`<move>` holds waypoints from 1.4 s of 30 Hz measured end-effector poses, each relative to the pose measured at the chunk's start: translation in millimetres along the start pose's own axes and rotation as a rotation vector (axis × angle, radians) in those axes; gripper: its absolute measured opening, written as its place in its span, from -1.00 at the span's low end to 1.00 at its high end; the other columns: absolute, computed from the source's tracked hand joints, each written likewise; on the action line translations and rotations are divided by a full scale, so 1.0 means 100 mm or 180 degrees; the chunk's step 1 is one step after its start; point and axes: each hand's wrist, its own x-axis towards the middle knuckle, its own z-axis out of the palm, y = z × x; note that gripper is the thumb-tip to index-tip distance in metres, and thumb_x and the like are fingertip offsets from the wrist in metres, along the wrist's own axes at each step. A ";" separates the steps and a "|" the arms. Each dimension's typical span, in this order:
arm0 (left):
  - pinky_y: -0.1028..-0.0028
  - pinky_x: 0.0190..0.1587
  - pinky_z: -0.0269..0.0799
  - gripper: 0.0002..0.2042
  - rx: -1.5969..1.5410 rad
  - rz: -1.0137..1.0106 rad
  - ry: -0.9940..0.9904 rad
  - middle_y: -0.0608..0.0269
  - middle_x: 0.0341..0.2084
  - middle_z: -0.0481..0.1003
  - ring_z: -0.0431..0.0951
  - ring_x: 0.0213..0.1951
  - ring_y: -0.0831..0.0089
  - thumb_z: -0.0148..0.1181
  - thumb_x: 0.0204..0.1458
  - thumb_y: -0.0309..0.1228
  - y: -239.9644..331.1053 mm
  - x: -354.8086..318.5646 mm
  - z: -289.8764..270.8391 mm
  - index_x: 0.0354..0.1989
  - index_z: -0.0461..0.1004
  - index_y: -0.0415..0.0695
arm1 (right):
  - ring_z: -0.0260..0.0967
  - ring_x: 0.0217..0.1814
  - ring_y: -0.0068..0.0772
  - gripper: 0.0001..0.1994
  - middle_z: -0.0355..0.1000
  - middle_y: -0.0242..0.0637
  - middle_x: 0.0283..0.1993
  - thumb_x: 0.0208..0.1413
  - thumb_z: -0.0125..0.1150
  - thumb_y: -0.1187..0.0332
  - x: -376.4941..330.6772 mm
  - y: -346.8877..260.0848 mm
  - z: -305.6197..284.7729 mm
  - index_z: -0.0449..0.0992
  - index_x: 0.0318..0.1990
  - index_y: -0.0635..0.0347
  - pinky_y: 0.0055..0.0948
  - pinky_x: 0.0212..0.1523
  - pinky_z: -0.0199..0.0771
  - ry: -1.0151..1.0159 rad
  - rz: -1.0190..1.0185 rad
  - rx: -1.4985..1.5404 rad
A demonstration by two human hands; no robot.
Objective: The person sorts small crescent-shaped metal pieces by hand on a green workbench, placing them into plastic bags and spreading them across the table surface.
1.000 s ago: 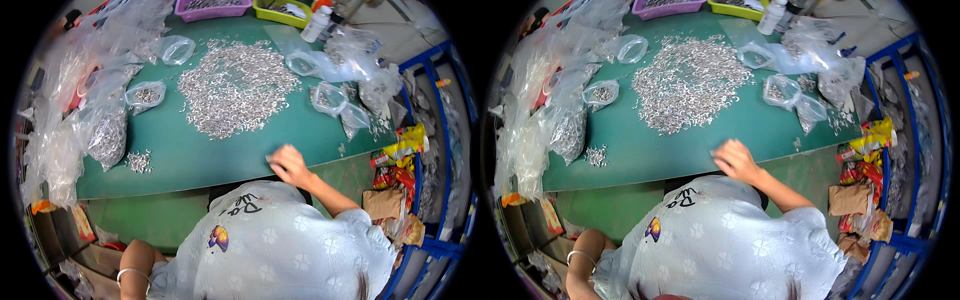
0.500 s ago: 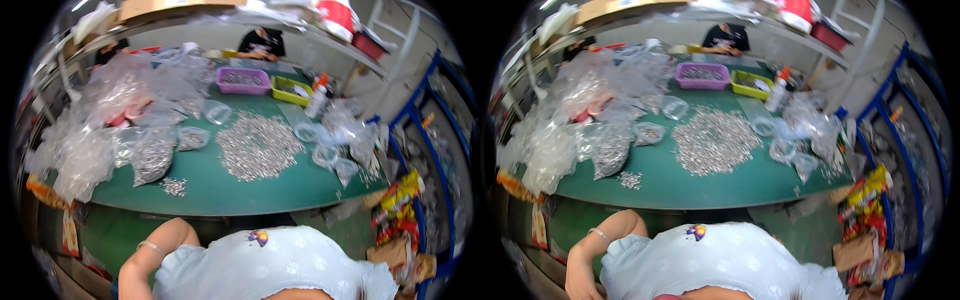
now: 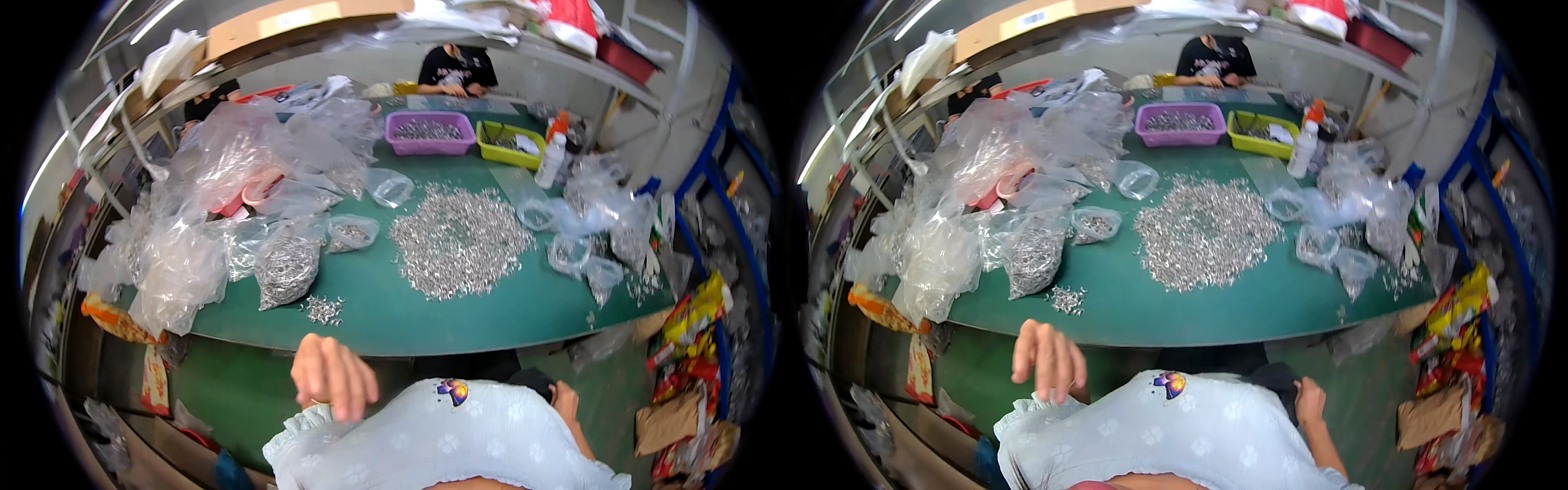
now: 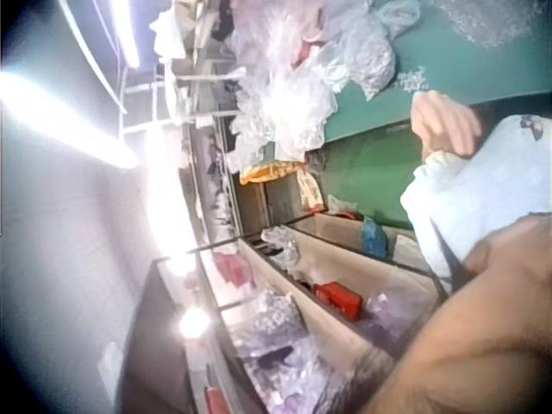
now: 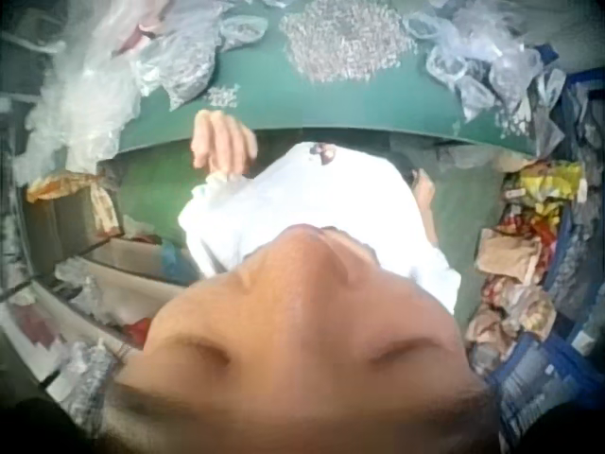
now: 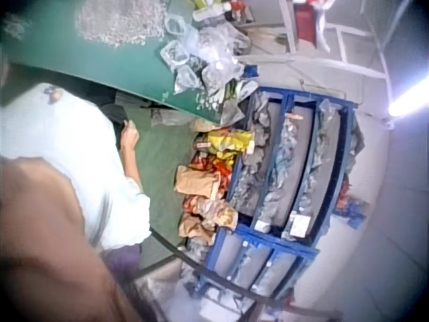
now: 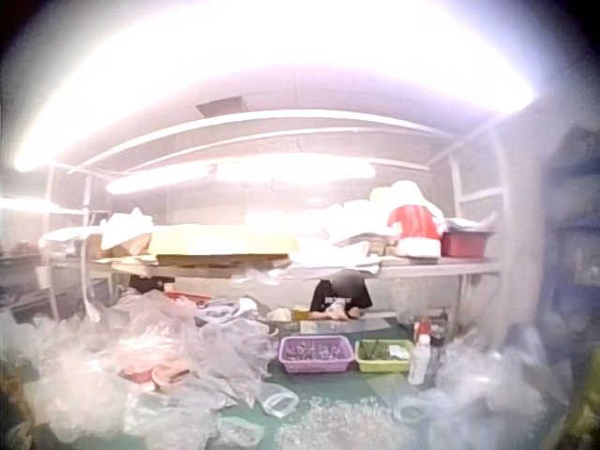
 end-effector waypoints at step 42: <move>0.49 -0.35 0.45 -0.85 0.4347 -0.4213 0.3318 0.11 -0.41 0.52 0.54 -0.42 0.37 0.09 0.13 -0.60 -2.65 -0.17 -0.24 -0.15 0.53 -0.26 | 0.47 -0.21 0.18 -0.69 0.49 0.11 -0.31 0.22 0.06 0.14 0.97 0.96 0.38 0.52 -0.24 0.23 0.05 -0.22 0.46 -0.3238 -0.1284 -0.0087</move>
